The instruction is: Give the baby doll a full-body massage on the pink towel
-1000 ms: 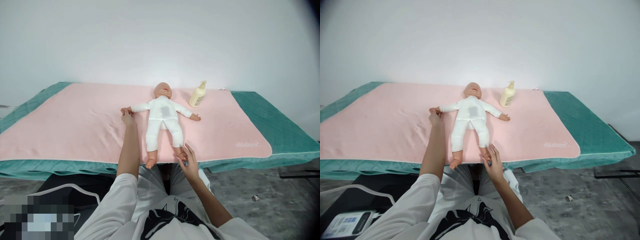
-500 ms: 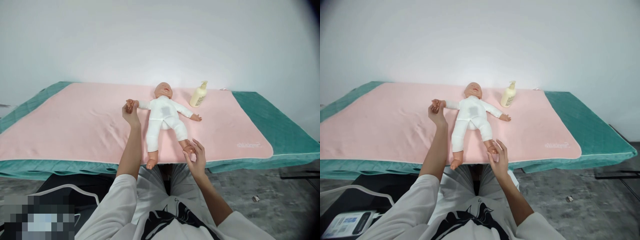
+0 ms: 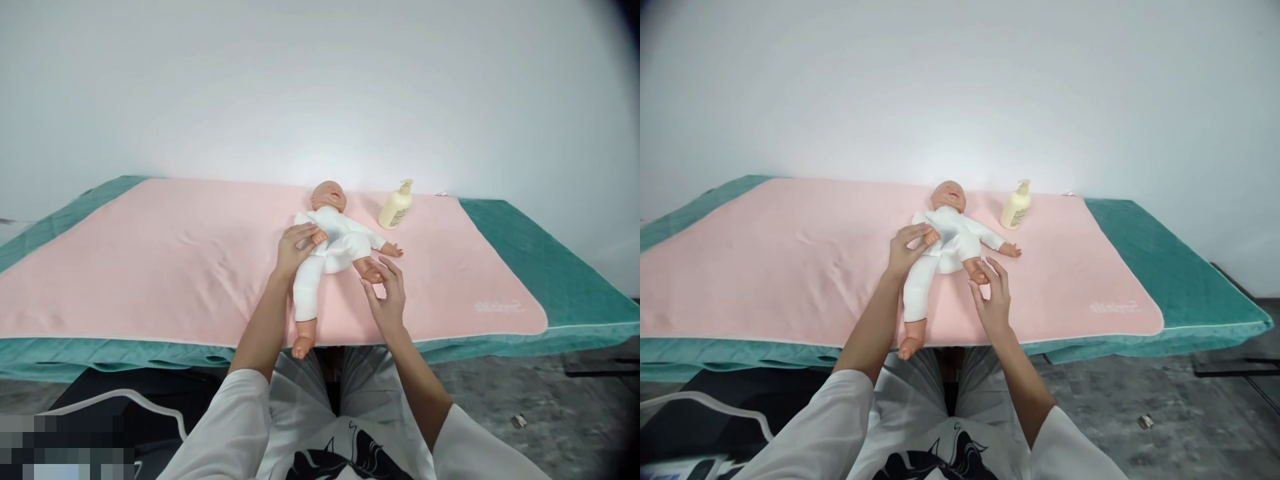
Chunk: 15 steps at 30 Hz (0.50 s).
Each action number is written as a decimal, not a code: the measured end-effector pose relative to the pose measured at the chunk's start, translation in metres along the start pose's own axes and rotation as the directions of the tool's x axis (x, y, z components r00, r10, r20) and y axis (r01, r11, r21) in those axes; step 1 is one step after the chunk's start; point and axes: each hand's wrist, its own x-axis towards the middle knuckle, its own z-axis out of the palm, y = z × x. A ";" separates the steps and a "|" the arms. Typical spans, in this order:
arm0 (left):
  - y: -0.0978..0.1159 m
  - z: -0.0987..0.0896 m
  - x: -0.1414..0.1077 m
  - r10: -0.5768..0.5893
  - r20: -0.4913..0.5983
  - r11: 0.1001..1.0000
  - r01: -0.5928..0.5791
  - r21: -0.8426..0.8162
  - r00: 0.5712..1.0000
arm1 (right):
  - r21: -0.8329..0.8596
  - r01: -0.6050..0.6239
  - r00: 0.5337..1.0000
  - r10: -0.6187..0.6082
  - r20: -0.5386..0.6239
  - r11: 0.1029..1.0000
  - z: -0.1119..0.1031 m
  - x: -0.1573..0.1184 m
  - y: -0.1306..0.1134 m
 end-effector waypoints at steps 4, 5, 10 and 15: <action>-0.002 0.000 0.001 0.035 0.067 0.999 -0.036 0.014 0.997 | 0.040 0.002 0.999 -0.004 0.042 0.999 0.009 0.015 0.002; -0.003 0.000 0.001 0.045 0.075 0.999 -0.047 0.021 0.996 | 0.044 0.000 0.999 -0.002 0.044 0.999 0.011 0.017 0.002; -0.006 0.001 0.001 0.094 0.076 0.994 -0.098 0.045 0.993 | 0.049 -0.014 0.999 0.012 0.041 0.999 0.017 0.020 0.004; -0.005 0.002 -0.001 0.091 0.063 0.991 -0.096 0.096 0.994 | 0.052 -0.043 0.999 0.041 0.027 0.998 0.016 0.011 0.007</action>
